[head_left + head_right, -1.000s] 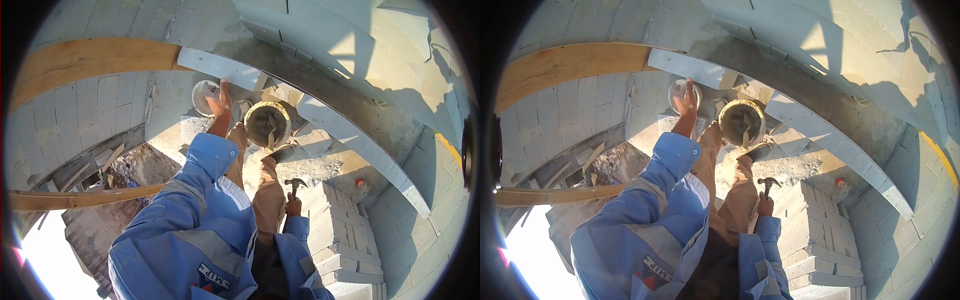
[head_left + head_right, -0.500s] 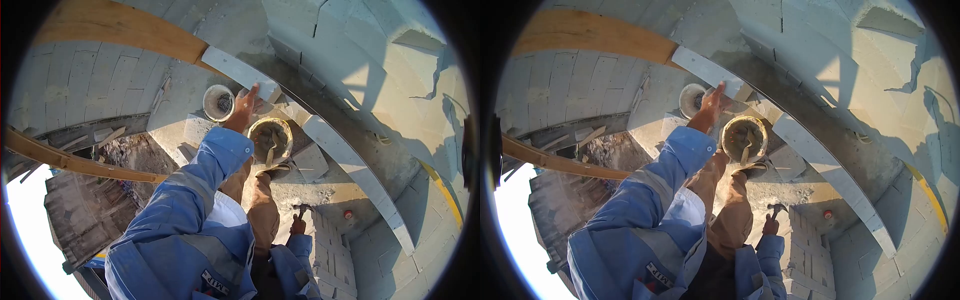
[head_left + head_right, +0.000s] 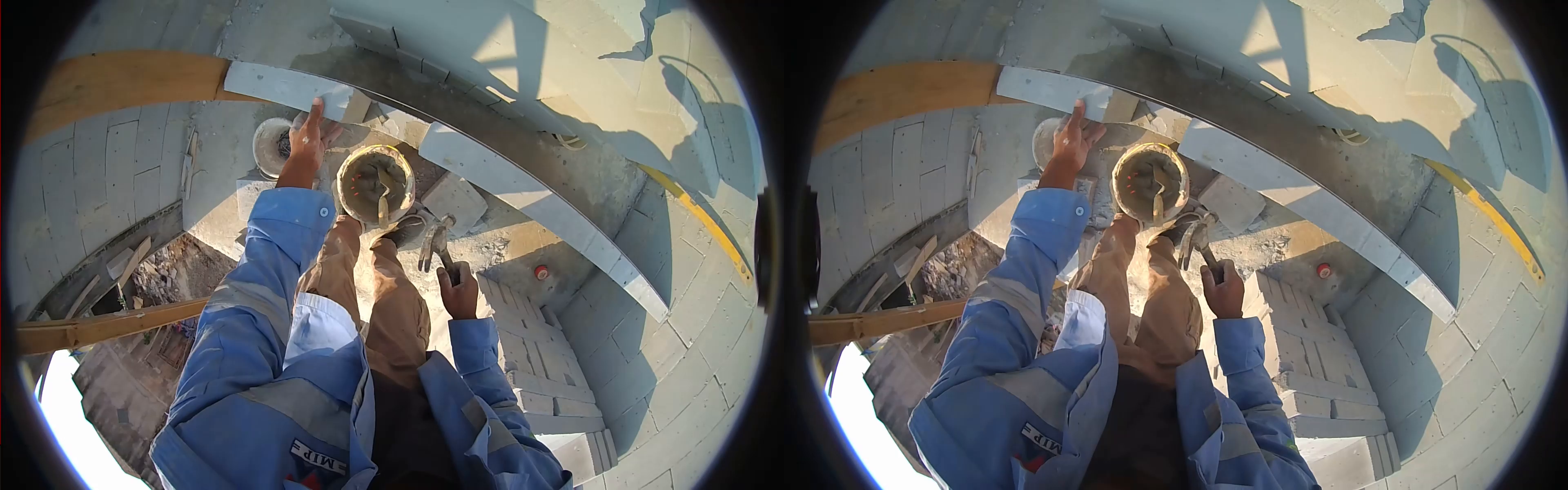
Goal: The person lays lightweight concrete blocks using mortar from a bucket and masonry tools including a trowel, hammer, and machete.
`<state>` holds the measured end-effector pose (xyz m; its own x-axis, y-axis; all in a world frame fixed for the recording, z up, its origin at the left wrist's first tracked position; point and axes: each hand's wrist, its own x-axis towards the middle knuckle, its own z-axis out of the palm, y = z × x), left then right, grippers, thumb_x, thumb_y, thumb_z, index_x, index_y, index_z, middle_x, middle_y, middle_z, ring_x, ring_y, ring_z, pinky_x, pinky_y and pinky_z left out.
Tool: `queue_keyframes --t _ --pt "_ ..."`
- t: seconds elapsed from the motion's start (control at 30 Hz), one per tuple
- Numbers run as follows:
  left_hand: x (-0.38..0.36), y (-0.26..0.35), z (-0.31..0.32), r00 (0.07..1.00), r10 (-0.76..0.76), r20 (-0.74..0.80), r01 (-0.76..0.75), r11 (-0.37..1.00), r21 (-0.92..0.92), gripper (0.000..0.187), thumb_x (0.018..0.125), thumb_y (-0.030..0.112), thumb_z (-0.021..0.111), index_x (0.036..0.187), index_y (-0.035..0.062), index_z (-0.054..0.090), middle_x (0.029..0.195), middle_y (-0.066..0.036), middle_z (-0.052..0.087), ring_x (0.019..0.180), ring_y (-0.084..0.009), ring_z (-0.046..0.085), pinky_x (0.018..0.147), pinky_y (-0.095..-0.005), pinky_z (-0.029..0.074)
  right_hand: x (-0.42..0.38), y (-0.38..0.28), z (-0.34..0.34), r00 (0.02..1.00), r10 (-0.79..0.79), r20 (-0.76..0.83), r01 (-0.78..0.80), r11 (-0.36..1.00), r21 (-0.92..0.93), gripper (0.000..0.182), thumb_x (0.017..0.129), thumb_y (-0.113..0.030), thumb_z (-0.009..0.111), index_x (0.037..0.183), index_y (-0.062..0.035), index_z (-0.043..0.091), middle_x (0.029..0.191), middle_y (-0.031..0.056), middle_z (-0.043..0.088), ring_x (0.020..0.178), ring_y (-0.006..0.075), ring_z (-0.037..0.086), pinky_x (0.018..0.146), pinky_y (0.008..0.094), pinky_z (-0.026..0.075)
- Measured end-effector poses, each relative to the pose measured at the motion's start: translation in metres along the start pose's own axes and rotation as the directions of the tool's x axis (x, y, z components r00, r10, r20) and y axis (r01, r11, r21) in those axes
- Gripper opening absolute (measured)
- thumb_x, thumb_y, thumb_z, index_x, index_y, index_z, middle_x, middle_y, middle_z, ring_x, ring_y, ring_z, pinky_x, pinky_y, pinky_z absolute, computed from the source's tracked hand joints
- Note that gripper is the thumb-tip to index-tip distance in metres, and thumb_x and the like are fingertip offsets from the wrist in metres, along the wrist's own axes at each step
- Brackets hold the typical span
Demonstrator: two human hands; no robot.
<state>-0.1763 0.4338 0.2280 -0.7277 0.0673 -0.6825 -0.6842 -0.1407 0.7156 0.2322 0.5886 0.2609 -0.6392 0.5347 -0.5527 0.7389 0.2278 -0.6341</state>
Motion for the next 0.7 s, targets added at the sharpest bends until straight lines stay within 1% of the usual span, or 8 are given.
queue_keyframes --t 0.03,0.1,0.17,0.37,0.43,0.5,0.6,0.7 --pt "0.0 -0.001 -0.001 1.0 0.002 0.024 -0.002 1.0 0.017 0.092 0.086 0.048 0.077 0.149 -0.0031 0.032 0.151 -0.022 0.039 0.131 -0.0424 0.048 0.109 -0.053 0.044 0.007 -0.002 -0.003 0.993 0.064 0.096 -0.061 0.998 -0.036 0.034 0.089 -0.034 0.071 0.084 -0.0035 0.057 0.064 0.0175 0.06 0.057 0.0355 0.06 0.055 0.0457 0.045" --pt "0.005 -0.004 0.0 0.998 -0.017 0.065 0.014 0.999 0.048 0.094 0.088 0.05 0.073 0.152 -0.0034 0.03 0.154 -0.023 0.036 0.136 -0.0418 0.044 0.111 -0.0508 0.043 0.013 0.002 0.003 0.997 0.056 0.047 -0.051 0.994 -0.094 0.04 0.091 -0.041 0.066 0.085 -0.0027 0.056 0.063 0.0201 0.059 0.06 0.0415 0.062 0.056 0.0503 0.046" --pt "0.016 -0.009 -0.008 0.999 0.01 0.043 -0.01 1.0 -0.011 0.096 0.082 0.044 0.082 0.147 -0.0053 0.033 0.15 -0.024 0.04 0.131 -0.0473 0.048 0.106 -0.0593 0.044 0.021 0.007 0.011 0.987 0.139 0.077 -0.121 0.972 -0.202 0.043 0.091 -0.043 0.064 0.088 -0.0013 0.057 0.07 0.0232 0.064 0.069 0.0445 0.065 0.062 0.0534 0.049" --pt "0.006 -0.007 -0.003 0.997 0.0 0.074 -0.008 0.995 0.097 0.097 0.085 0.051 0.077 0.15 -0.0053 0.031 0.151 -0.026 0.038 0.134 -0.0412 0.048 0.108 -0.051 0.046 0.073 0.094 0.055 0.897 0.412 0.158 -0.307 0.84 -0.448 0.039 0.092 -0.033 0.057 0.1 0.0048 0.064 0.096 0.0303 0.069 0.093 0.0471 0.068 0.085 0.0526 0.053" --pt "0.001 0.004 -0.004 0.998 0.022 0.052 -0.029 0.99 0.141 0.095 0.086 0.052 0.075 0.149 -0.0053 0.032 0.15 -0.026 0.04 0.133 -0.0403 0.049 0.107 -0.0495 0.047 0.085 0.115 0.064 0.905 0.393 0.162 -0.271 0.828 -0.491 0.036 0.093 -0.031 0.056 0.102 0.0035 0.065 0.098 0.0292 0.069 0.095 0.045 0.068 0.084 0.0532 0.053" --pt "-0.006 0.005 0.002 0.998 0.011 0.067 -0.023 0.982 0.187 0.096 0.092 0.053 0.067 0.155 -0.0029 0.022 0.154 -0.026 0.034 0.137 -0.0406 0.044 0.114 -0.0492 0.04 0.093 0.121 0.066 0.918 0.38 0.114 -0.281 0.826 -0.489 0.035 0.094 -0.03 0.055 0.104 0.0024 0.063 0.097 0.0284 0.069 0.093 0.0454 0.068 0.084 0.0537 0.053" --pt "-0.007 0.004 0.003 0.997 0.032 0.076 -0.047 0.98 0.195 0.097 0.092 0.054 0.066 0.155 -0.0034 0.02 0.154 -0.027 0.033 0.138 -0.0407 0.044 0.114 -0.0488 0.04 0.095 0.12 0.059 0.939 0.325 0.116 -0.245 0.865 -0.439 0.034 0.098 -0.03 0.05 0.11 0.0 0.059 0.096 0.0284 0.069 0.092 0.0462 0.068 0.083 0.0549 0.052" --pt "-0.005 0.002 -0.002 0.99 0.05 0.131 -0.075 0.978 0.197 0.097 0.091 0.055 0.066 0.154 -0.0042 0.022 0.155 -0.027 0.033 0.138 -0.0403 0.044 0.113 -0.0485 0.042 0.092 0.122 0.057 0.94 0.327 0.096 -0.257 0.866 -0.43 0.037 0.096 -0.033 0.052 0.108 0.0016 0.061 0.097 0.0284 0.069 0.093 0.0456 0.068 0.083 0.0542 0.052"
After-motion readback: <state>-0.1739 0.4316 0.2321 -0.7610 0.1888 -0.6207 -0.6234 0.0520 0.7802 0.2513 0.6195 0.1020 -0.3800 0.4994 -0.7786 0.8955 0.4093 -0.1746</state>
